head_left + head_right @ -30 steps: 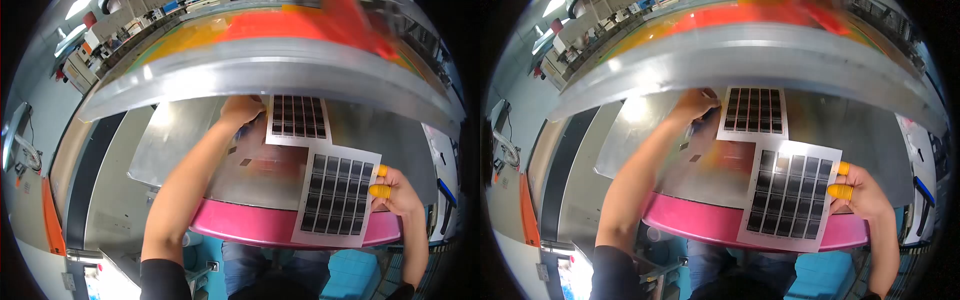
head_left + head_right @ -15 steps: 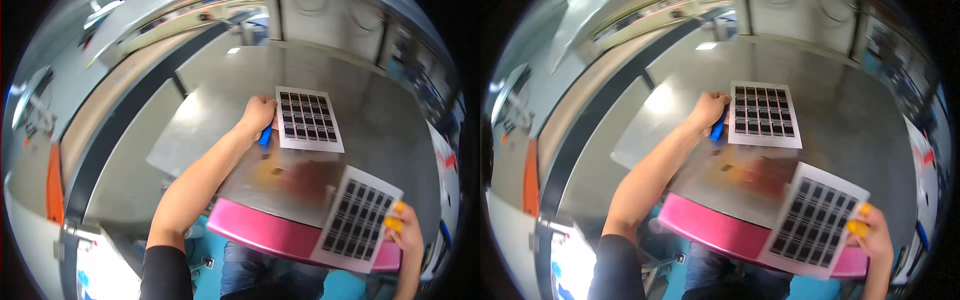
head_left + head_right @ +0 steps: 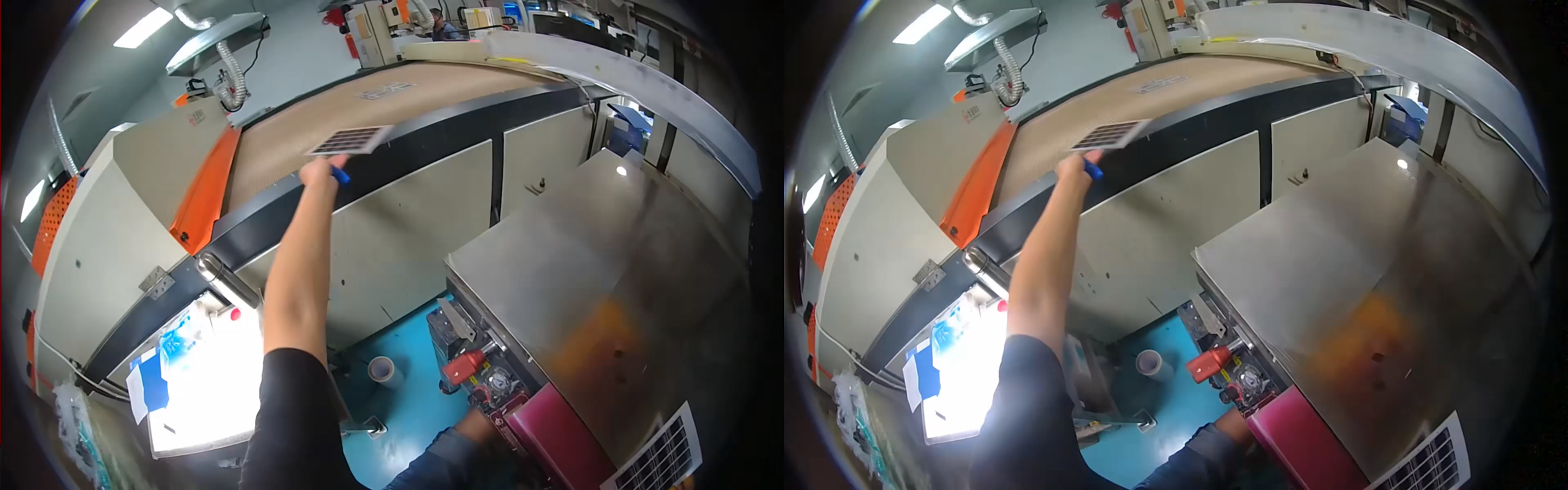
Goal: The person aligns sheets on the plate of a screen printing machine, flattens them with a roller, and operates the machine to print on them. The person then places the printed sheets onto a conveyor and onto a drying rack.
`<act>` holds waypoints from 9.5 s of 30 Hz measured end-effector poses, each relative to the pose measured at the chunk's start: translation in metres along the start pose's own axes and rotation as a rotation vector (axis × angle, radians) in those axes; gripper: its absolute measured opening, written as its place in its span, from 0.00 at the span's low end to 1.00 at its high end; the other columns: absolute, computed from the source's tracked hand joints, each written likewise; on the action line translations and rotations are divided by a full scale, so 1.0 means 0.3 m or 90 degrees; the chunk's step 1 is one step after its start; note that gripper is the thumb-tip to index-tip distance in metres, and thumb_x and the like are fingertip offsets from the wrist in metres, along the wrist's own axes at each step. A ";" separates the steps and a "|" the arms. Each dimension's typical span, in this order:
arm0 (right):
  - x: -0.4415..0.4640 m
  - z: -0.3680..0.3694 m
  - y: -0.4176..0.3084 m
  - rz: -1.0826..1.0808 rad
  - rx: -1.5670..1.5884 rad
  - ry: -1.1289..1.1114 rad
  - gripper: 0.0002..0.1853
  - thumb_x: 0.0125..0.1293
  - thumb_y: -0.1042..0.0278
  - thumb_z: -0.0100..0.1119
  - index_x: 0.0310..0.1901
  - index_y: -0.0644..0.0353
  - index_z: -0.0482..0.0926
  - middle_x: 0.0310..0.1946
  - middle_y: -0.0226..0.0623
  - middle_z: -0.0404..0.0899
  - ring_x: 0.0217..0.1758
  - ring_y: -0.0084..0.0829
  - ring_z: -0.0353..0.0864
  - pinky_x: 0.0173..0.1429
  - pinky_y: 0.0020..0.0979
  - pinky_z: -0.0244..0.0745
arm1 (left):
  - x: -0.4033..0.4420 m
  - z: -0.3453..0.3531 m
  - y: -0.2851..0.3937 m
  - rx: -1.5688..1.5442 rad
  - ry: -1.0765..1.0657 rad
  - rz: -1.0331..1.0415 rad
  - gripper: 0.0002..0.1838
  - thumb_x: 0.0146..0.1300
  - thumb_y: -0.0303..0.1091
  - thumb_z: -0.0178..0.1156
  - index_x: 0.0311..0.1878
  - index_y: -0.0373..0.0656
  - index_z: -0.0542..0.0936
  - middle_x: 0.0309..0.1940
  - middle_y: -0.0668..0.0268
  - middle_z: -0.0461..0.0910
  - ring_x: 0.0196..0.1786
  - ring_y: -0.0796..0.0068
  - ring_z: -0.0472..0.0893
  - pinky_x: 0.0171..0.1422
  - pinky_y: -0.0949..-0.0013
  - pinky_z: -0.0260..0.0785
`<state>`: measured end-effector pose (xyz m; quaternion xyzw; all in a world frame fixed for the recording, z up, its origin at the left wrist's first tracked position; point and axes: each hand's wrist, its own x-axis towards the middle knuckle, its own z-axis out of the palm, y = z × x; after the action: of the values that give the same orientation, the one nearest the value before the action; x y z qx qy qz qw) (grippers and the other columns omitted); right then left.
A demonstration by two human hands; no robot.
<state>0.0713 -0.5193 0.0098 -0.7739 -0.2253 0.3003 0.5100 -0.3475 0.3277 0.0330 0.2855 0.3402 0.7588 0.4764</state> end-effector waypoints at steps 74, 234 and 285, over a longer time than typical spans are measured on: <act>0.289 0.125 -0.056 -0.458 -0.564 0.060 0.20 0.59 0.76 0.61 0.55 0.63 0.77 0.55 0.42 0.78 0.65 0.40 0.71 0.77 0.47 0.56 | -1.883 0.369 -0.170 0.411 -1.318 0.457 0.27 0.58 0.33 0.67 0.62 0.44 0.75 0.52 0.58 0.82 0.47 0.53 0.83 0.50 0.59 0.77; 0.226 0.130 -0.075 -0.465 -0.595 0.019 0.16 0.60 0.72 0.63 0.50 0.60 0.81 0.53 0.39 0.81 0.64 0.41 0.74 0.74 0.48 0.60 | -1.854 0.339 -0.192 0.387 -1.264 0.519 0.27 0.54 0.28 0.67 0.60 0.43 0.77 0.44 0.59 0.85 0.36 0.58 0.84 0.41 0.62 0.77; -0.556 -0.596 0.515 -0.049 -0.468 0.904 0.16 0.70 0.66 0.55 0.58 0.59 0.77 0.48 0.49 0.84 0.49 0.48 0.83 0.54 0.42 0.75 | -1.758 -0.091 0.126 0.301 -0.978 0.803 0.07 0.63 0.31 0.63 0.42 0.40 0.83 0.33 0.56 0.84 0.31 0.60 0.81 0.37 0.64 0.72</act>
<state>0.0822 -0.8040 -0.0404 -0.8904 0.0423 -0.3753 0.2540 -0.1862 -0.1747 -0.0112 0.9089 -0.1289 0.3965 0.0109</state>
